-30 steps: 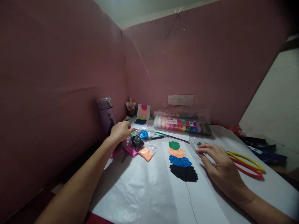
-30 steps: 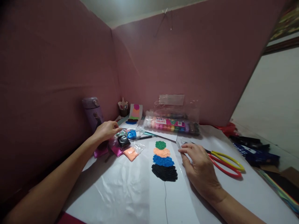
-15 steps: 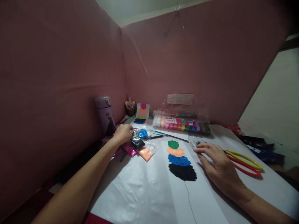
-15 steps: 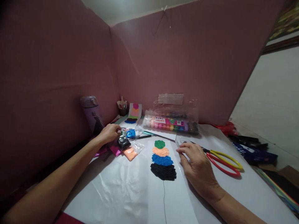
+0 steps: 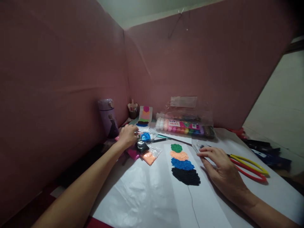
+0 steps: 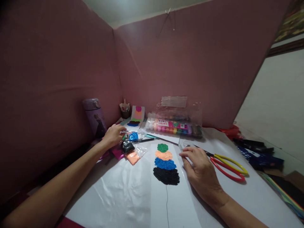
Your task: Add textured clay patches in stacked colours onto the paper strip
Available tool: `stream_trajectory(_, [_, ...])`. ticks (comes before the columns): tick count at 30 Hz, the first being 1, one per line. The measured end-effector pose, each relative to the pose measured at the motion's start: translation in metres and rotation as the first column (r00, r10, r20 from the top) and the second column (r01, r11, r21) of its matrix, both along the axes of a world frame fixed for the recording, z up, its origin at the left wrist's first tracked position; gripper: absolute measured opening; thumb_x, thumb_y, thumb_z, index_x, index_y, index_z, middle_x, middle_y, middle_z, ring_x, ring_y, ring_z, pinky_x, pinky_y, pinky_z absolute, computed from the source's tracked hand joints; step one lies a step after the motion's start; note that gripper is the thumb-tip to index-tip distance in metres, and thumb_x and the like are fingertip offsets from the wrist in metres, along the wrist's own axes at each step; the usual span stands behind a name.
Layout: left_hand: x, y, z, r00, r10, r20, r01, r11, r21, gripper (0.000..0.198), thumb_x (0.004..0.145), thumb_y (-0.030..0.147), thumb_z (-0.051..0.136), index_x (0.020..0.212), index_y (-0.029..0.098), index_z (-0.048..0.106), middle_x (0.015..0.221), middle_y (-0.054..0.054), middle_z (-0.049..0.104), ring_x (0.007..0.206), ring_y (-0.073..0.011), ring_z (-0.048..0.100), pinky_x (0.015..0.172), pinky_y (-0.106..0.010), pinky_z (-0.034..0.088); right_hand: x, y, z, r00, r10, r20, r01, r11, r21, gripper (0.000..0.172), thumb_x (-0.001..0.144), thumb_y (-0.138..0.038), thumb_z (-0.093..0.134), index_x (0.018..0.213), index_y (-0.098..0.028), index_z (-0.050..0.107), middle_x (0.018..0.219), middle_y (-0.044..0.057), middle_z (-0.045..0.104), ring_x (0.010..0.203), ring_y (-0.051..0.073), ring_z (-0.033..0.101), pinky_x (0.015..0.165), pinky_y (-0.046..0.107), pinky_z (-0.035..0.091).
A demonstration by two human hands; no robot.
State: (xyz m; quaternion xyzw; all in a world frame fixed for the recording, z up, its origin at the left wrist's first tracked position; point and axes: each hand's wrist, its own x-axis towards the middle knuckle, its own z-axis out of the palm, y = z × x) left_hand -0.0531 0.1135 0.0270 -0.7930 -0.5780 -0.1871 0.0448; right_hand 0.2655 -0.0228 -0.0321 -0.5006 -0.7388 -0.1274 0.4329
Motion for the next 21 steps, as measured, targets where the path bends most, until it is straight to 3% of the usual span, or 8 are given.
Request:
stream_trajectory(3, [0.012, -0.004, -0.004, 0.972, -0.235, -0.022, 0.236, 0.972, 0.008, 0.028, 0.088, 0.032, 0.046, 0.108, 0.025, 0.065, 0.118, -0.001, 0.062, 0.112, -0.0181, 0.047, 0.095, -0.028, 0.035, 0.0, 0.0, 0.0, 1.0, 0.003, -0.003, -0.003, 1.0, -0.009, 0.012, 0.085, -0.018, 0.05, 0.088, -0.02, 0.061, 0.096, 0.009, 0.059, 0.097, 0.027, 0.053, 0.082, 0.044, 0.045])
stream_trajectory(6, [0.019, -0.005, -0.009, 0.927, -0.371, -0.049, 0.37, 0.929, -0.025, 0.028, 0.09, 0.035, 0.044, 0.104, 0.028, 0.067, 0.112, 0.002, 0.065, 0.112, -0.016, 0.047, 0.095, -0.027, 0.035, 0.0, 0.0, 0.001, 1.0, 0.002, 0.002, -0.002, 1.0, -0.009, 0.012, 0.085, -0.018, 0.05, 0.087, -0.019, 0.061, 0.096, 0.009, 0.059, 0.097, 0.027, 0.054, 0.082, 0.044, 0.044])
stream_trajectory(10, [0.016, -0.003, -0.012, 0.944, -0.327, -0.054, 0.327, 0.945, -0.006, 0.032, 0.09, 0.036, 0.043, 0.085, 0.019, 0.069, 0.095, -0.006, 0.068, 0.1, -0.0215, 0.051, 0.09, -0.034, 0.035, 0.0, 0.001, 0.001, 1.0, 0.001, 0.013, -0.001, 1.0, -0.004, 0.012, 0.085, -0.017, 0.05, 0.087, -0.019, 0.061, 0.097, 0.009, 0.059, 0.096, 0.026, 0.054, 0.082, 0.043, 0.044])
stream_trajectory(14, [0.016, 0.0, -0.009, 0.965, -0.258, -0.046, 0.257, 0.966, -0.027, 0.029, 0.088, 0.031, 0.045, 0.083, 0.016, 0.069, 0.094, -0.01, 0.067, 0.095, -0.0223, 0.054, 0.084, -0.033, 0.037, -0.001, 0.0, 0.001, 1.0, 0.002, 0.014, -0.002, 1.0, -0.003, 0.012, 0.084, -0.016, 0.05, 0.086, -0.02, 0.061, 0.095, 0.009, 0.059, 0.096, 0.026, 0.053, 0.082, 0.043, 0.045])
stream_trajectory(21, [0.026, 0.016, 0.018, 0.987, -0.158, -0.037, 0.146, 0.964, -0.223, 0.02, 0.082, 0.028, 0.057, 0.092, 0.015, 0.067, 0.093, -0.006, 0.066, 0.088, -0.0187, 0.059, 0.078, -0.028, 0.044, -0.002, -0.003, 0.003, 1.0, 0.027, 0.014, -0.027, 1.0, -0.004, 0.012, 0.085, -0.016, 0.05, 0.087, -0.02, 0.06, 0.096, 0.009, 0.059, 0.096, 0.026, 0.053, 0.081, 0.043, 0.045])
